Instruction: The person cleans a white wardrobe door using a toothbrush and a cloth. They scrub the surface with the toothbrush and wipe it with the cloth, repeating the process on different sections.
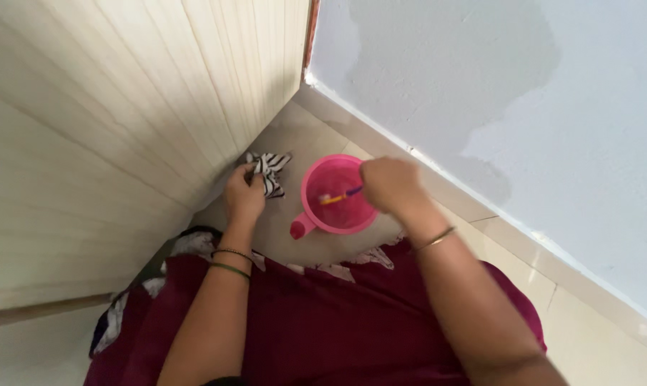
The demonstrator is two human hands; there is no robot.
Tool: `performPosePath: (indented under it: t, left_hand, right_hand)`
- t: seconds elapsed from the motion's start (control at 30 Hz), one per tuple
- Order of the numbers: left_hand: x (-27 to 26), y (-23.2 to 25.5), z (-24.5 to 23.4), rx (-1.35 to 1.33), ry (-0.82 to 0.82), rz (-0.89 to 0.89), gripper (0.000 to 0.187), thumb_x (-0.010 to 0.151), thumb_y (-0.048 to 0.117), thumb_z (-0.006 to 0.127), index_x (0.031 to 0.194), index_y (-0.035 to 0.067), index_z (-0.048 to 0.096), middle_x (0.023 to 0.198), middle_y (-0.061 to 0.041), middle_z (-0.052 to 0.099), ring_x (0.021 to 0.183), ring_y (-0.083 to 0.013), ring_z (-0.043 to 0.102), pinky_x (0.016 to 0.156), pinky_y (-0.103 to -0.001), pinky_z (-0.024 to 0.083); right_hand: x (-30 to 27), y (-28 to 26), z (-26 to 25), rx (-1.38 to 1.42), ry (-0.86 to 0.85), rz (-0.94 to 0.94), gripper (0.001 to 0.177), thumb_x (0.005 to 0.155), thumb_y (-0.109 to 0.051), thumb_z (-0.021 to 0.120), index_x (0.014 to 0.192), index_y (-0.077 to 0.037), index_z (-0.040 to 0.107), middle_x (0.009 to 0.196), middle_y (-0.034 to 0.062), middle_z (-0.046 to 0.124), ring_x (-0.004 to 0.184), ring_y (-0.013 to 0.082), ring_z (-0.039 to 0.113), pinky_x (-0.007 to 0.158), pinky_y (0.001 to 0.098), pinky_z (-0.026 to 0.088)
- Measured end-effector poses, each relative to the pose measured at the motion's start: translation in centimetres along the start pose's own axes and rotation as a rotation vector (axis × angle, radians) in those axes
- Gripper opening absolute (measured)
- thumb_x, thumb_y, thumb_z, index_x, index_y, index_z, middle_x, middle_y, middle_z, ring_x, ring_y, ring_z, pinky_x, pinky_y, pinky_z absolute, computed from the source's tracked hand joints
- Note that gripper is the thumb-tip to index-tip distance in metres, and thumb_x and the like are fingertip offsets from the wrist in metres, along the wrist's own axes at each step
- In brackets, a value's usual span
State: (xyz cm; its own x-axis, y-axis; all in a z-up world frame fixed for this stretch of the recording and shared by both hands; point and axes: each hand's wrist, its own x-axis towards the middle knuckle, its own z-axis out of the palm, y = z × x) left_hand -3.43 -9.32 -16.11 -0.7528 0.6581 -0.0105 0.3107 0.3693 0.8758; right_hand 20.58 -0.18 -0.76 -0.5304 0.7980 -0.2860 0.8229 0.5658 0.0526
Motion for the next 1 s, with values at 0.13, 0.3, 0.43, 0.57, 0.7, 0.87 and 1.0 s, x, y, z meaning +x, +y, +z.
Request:
performPosePath:
  t: [0.13,0.3,0.43,0.57,0.7,0.87,1.0]
  left_hand:
    - [-0.8,1.6,-0.9,-0.168,0.006,0.151,0.029,0.092,0.012,0.065,0.118,0.001,0.071,0.104,-0.015,0.077,0.095,-0.0246,0.074,0.087,-0.034,0.054]
    - [-3.4,4.6,-4.1,-0.23,0.023,0.226,0.028,0.093,0.012,0.066,0.118,0.0,0.071,0.097,-0.013,0.077,0.088,-0.019,0.072,0.082,-0.032,0.055]
    - [-5.3,7.5,-6.4,-0.277,-0.007,0.247,0.027,0.094,0.012,0.064,0.117,0.0,0.072,0.095,-0.012,0.078,0.085,-0.0167,0.071,0.079,-0.03,0.054]
    - [-6.6,11.1,-6.7,-0.222,-0.001,0.297,0.026,0.093,0.013,0.067,0.116,0.002,0.072,0.096,-0.011,0.077,0.085,-0.0172,0.072,0.079,-0.03,0.055]
    - [-8.3,14.1,-7.3,-0.051,0.065,0.623,0.025,0.093,0.01,0.069,0.117,0.006,0.076,0.108,-0.013,0.072,0.099,-0.0279,0.071,0.088,-0.035,0.054]
    - [-9.7,18.5,-8.3,0.106,-0.025,0.557,0.029,0.09,0.014,0.068,0.119,0.012,0.074,0.116,-0.01,0.069,0.1,-0.0308,0.068,0.084,-0.036,0.052]
    - [-7.8,18.5,-6.4,-0.123,-0.138,0.604,0.026,0.099,0.018,0.063,0.122,0.01,0.073,0.121,-0.01,0.068,0.111,-0.0248,0.067,0.094,-0.033,0.051]
  right_hand:
    - [0.7,-3.3,4.0,0.094,0.252,-0.091,0.041,0.094,-0.038,0.064,0.124,-0.009,0.062,0.13,0.0122,0.06,0.121,0.031,0.058,0.086,0.0489,0.055]
    - [0.3,-7.3,5.6,0.266,0.356,-0.313,0.063,0.084,-0.042,0.071,0.135,-0.01,0.055,0.146,0.0116,0.046,0.141,0.0338,0.036,0.107,0.0582,0.037]
    - [1.3,-7.4,7.2,0.293,0.307,-0.195,0.059,0.082,-0.029,0.069,0.138,-0.015,0.056,0.156,0.0076,0.039,0.151,0.0303,0.023,0.116,0.0624,0.027]
    - [2.6,-6.0,7.3,0.308,0.242,-0.099,0.063,0.08,-0.026,0.07,0.141,-0.019,0.054,0.159,0.0052,0.034,0.153,0.0279,0.018,0.118,0.0631,0.02]
    - [3.7,-3.3,7.0,0.226,0.178,0.009,0.064,0.081,-0.027,0.072,0.142,-0.02,0.054,0.159,0.0045,0.032,0.153,0.0252,0.018,0.119,0.0638,0.017]
    - [4.2,-1.0,5.1,0.506,0.301,0.016,0.041,0.1,-0.034,0.057,0.139,-0.02,0.061,0.149,0.0041,0.053,0.142,0.0222,0.05,0.12,0.0654,0.025]
    - [3.9,-3.6,1.9,1.862,0.161,-0.163,0.049,0.098,-0.043,0.048,0.142,-0.021,0.049,0.125,0.0018,0.058,0.105,0.0229,0.066,0.084,0.0421,0.058]
